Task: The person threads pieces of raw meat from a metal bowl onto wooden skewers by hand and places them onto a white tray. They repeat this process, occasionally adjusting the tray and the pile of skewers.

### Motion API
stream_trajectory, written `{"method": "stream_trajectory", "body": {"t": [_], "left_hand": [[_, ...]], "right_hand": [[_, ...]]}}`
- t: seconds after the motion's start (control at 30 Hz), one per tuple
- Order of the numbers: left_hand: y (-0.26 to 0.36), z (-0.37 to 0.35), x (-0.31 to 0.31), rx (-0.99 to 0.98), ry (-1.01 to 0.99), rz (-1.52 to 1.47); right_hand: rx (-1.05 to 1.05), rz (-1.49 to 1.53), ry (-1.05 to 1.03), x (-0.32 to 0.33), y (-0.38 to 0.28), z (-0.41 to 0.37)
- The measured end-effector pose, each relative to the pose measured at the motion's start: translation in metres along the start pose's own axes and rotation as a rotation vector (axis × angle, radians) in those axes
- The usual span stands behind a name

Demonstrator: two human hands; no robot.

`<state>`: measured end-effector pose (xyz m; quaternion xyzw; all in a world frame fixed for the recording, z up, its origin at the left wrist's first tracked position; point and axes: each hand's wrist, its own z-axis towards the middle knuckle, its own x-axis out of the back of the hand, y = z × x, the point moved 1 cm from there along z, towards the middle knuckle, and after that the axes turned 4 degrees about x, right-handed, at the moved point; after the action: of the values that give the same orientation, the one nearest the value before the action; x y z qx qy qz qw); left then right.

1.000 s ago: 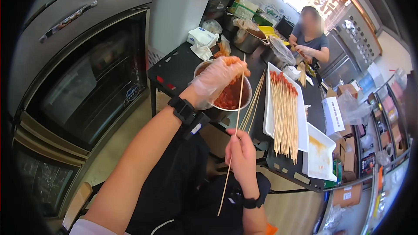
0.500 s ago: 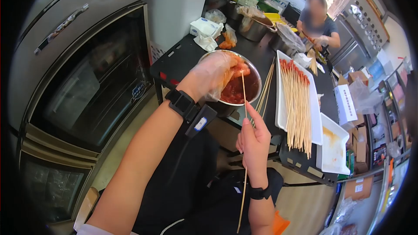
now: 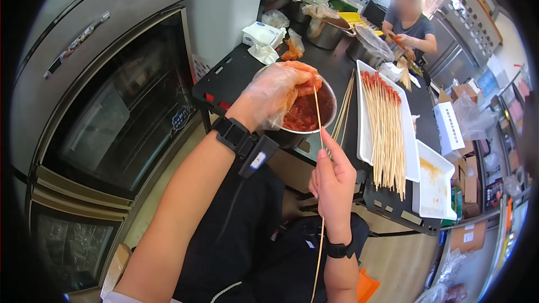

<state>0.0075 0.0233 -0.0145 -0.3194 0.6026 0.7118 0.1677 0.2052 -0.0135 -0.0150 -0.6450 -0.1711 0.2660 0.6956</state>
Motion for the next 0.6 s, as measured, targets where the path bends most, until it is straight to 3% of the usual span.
{"method": "stream_trajectory", "body": {"t": [0.37, 0.6], "left_hand": [[-0.003, 0.003, 0.001, 0.053, -0.068, 0.043], [-0.009, 0.004, 0.002, 0.065, -0.118, 0.338]], "right_hand": [[-0.002, -0.095, 0.007, 0.001, 0.002, 0.002], [0.041, -0.246, -0.043, 0.011, 0.006, 0.008]]}}
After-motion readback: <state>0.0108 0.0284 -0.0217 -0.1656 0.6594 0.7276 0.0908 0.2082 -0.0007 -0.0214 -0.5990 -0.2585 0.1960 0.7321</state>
